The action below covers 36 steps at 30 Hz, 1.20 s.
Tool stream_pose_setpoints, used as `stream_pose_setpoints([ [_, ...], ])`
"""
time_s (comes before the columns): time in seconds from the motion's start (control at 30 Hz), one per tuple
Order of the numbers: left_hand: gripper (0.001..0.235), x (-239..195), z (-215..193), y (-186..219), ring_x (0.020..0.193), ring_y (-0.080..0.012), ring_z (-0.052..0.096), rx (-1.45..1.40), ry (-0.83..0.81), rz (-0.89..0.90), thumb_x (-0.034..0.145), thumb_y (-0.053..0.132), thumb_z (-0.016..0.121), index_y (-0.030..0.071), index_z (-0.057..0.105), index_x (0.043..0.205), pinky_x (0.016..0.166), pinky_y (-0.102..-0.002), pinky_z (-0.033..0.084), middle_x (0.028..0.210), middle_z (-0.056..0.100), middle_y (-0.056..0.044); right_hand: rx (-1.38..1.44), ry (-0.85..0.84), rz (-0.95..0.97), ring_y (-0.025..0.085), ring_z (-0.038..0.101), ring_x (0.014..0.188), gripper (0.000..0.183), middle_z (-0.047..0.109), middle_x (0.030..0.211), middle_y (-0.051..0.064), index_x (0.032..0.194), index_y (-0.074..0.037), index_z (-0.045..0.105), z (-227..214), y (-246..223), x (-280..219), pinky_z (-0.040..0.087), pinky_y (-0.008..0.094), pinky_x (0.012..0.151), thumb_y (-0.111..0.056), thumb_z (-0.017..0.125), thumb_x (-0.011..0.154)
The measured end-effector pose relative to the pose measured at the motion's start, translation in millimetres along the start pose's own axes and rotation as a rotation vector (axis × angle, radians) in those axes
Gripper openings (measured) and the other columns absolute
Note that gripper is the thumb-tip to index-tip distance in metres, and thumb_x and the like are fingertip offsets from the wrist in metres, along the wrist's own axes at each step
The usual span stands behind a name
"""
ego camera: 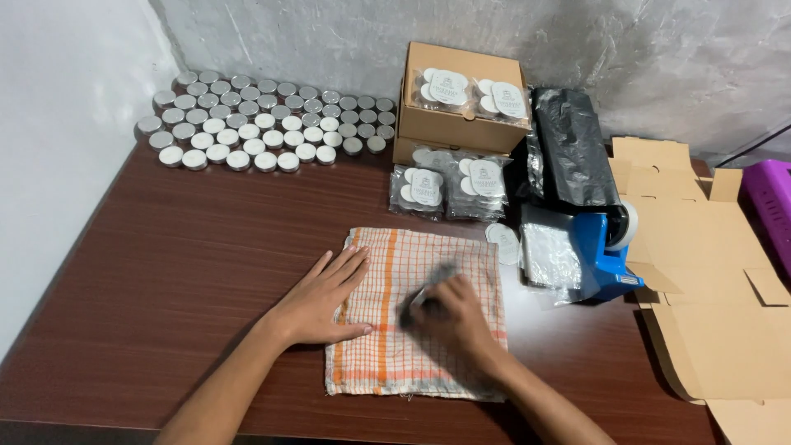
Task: The person repeatedly wipes the lids of small jars with a cloth on a table. The person picks up each jar, rubs the lid on the cloth, and places it back down, continuing this process for many jars.
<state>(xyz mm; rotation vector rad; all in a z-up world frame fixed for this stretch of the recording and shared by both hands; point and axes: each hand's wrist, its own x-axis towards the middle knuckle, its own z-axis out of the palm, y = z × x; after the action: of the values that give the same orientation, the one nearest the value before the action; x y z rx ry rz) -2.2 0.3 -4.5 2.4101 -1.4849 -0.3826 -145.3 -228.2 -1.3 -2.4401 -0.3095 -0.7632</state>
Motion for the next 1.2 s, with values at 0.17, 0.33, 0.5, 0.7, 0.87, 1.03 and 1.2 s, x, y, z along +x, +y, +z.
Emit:
stream_pose_setpoints([
  [0.17, 0.109, 0.1, 1.0, -0.6, 0.157, -0.0301, 0.008, -0.004, -0.002, 0.007, 0.084, 0.075, 0.062, 0.008, 0.023, 0.16, 0.125, -0.053, 0.007, 0.17, 0.016, -0.012, -0.142, 0.105, 0.044, 0.033, 0.062, 0.082, 0.027, 0.063, 0.086, 0.008, 0.092, -0.014, 0.065, 20.8, 90.4, -11.7, 0.054, 0.041, 0.072, -0.024, 0.086, 0.078],
  [0.33, 0.108, 1.8, -1.5, -0.2, 0.157, -0.0299, 0.009, 0.011, 0.01, 0.007, 0.083, 0.074, 0.064, 0.008, 0.025, 0.159, 0.125, -0.052, 0.008, 0.17, 0.017, -0.012, 0.065, -0.074, -0.098, 0.034, 0.062, 0.081, 0.028, 0.065, 0.089, 0.009, 0.09, -0.014, 0.066, 15.8, 13.3, -12.1, 0.054, 0.041, 0.074, -0.026, 0.088, 0.079],
  [0.5, 0.108, -1.1, -3.5, 2.7, 0.157, -0.0298, 0.008, -0.024, -0.001, -0.006, 0.083, 0.072, 0.064, 0.007, 0.024, 0.159, 0.125, -0.052, 0.007, 0.17, 0.016, -0.012, -0.06, 0.048, 0.194, 0.036, 0.065, 0.089, 0.032, 0.067, 0.091, 0.014, 0.098, -0.009, 0.061, 7.6, 117.6, -8.3, 0.054, 0.044, 0.078, -0.021, 0.085, 0.081],
  [0.7, 0.107, -0.8, -2.9, 1.2, 0.157, -0.0305, 0.008, -0.021, 0.002, 0.006, 0.085, 0.073, 0.063, 0.007, 0.024, 0.16, 0.125, -0.053, 0.007, 0.17, 0.016, -0.013, 0.018, -0.175, 0.206, 0.032, 0.063, 0.109, 0.039, 0.07, 0.107, 0.008, 0.122, -0.012, 0.063, -7.2, 80.5, -1.4, 0.056, 0.044, 0.09, -0.024, 0.076, 0.087],
  [0.87, 0.109, -0.2, 0.1, -1.0, 0.157, -0.0305, 0.009, -0.023, 0.012, 0.01, 0.084, 0.073, 0.064, 0.008, 0.022, 0.161, 0.125, -0.054, 0.008, 0.169, 0.017, -0.013, -0.12, -0.118, 0.129, 0.026, 0.055, 0.099, 0.033, 0.066, 0.104, 0.005, 0.115, -0.014, 0.067, 2.1, 100.9, -9.5, 0.049, 0.04, 0.088, -0.027, 0.077, 0.086],
  [1.03, 0.109, -0.1, 0.1, -0.8, 0.157, -0.0302, 0.01, -0.015, 0.014, 0.013, 0.083, 0.074, 0.064, 0.009, 0.022, 0.161, 0.124, -0.054, 0.009, 0.169, 0.019, -0.013, -0.1, -0.078, 0.131, 0.027, 0.057, 0.091, 0.037, 0.067, 0.097, 0.004, 0.109, -0.016, 0.071, 10.5, 84.7, -18.2, 0.052, 0.039, 0.08, -0.027, 0.086, 0.077],
  [1.2, 0.112, 0.6, -5.9, 2.2, 0.156, -0.0239, -0.009, 0.015, -0.077, 0.018, 0.092, 0.069, 0.062, 0.004, 0.002, 0.16, 0.123, -0.045, -0.007, 0.17, -0.008, -0.013, -0.035, -0.366, 0.066, 0.024, 0.051, 0.099, 0.047, 0.068, 0.105, 0.005, 0.121, -0.007, 0.069, 10.0, 28.2, -18.6, 0.05, 0.037, 0.084, -0.025, 0.086, 0.082],
])
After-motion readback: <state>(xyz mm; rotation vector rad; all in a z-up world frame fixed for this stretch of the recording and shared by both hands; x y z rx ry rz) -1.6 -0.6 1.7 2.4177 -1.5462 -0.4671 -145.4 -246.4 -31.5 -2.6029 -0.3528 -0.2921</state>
